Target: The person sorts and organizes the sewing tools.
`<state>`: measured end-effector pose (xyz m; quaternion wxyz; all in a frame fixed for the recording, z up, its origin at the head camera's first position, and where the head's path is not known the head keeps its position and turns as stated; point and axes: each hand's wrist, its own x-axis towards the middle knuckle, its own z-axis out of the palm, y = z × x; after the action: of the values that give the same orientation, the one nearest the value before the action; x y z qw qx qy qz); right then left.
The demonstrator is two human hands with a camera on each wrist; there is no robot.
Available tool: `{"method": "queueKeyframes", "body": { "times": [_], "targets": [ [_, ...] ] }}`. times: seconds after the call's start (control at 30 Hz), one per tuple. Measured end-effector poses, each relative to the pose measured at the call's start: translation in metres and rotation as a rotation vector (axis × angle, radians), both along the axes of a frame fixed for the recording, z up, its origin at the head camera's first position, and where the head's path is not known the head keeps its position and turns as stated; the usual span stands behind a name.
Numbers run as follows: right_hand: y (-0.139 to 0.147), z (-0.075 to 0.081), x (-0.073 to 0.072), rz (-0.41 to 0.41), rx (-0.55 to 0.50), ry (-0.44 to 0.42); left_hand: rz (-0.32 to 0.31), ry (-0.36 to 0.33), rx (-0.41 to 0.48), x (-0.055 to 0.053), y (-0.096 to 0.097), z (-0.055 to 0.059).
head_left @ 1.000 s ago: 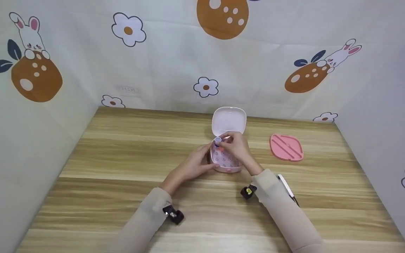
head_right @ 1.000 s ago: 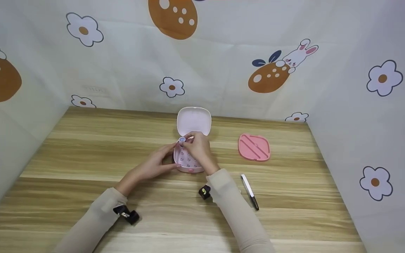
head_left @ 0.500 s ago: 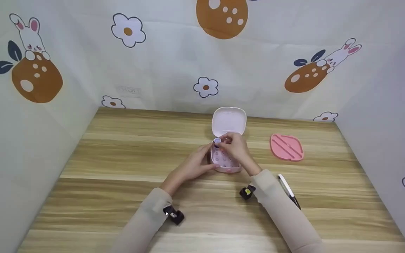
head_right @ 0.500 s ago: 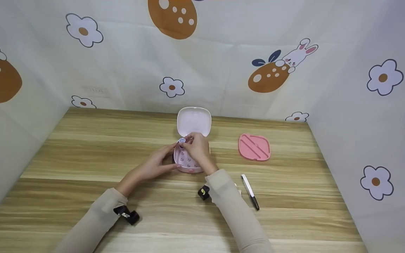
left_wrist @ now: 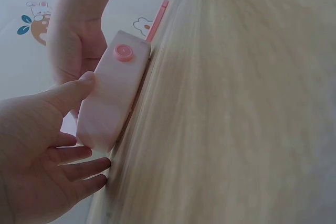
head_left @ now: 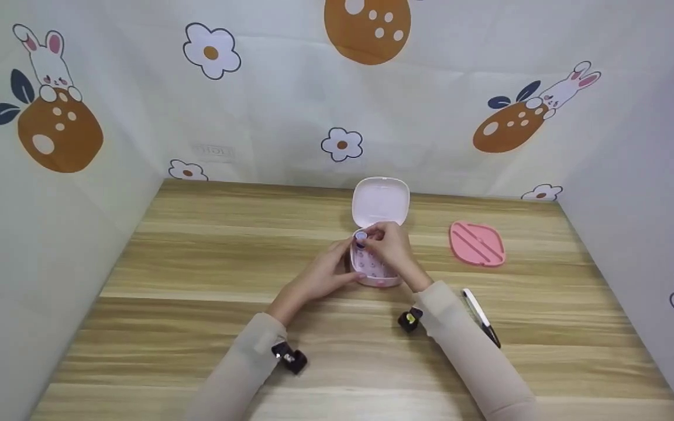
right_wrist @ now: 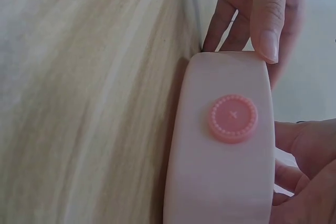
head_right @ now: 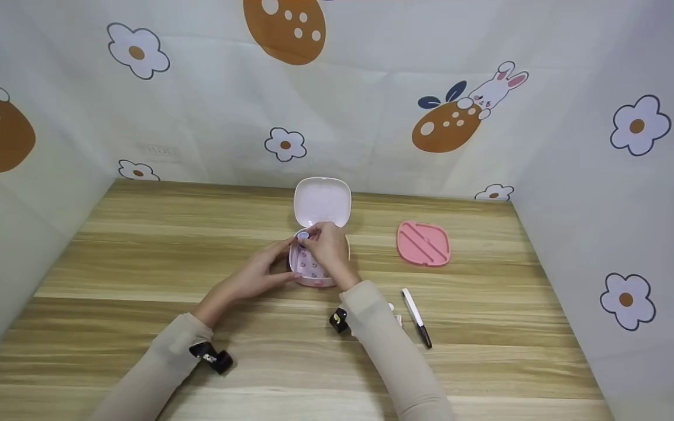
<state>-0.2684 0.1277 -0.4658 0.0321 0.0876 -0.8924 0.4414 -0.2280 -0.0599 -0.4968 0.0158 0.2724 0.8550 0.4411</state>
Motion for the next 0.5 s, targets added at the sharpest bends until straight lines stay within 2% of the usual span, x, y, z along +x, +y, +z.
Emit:
{"method": "queueKeyframes", "body": {
  "times": [0.23, 0.5],
  "targets": [
    [0.0010, -0.0045, -0.0007, 0.020, -0.002, 0.042, 0.000, -0.001, 0.005, -0.0005, 0.0005, -0.0004],
    [0.0008, -0.0038, -0.0003, -0.004, 0.052, 0.020, 0.010, -0.015, -0.009, 0.0010, -0.0007, 0.0019]
  ]
}}
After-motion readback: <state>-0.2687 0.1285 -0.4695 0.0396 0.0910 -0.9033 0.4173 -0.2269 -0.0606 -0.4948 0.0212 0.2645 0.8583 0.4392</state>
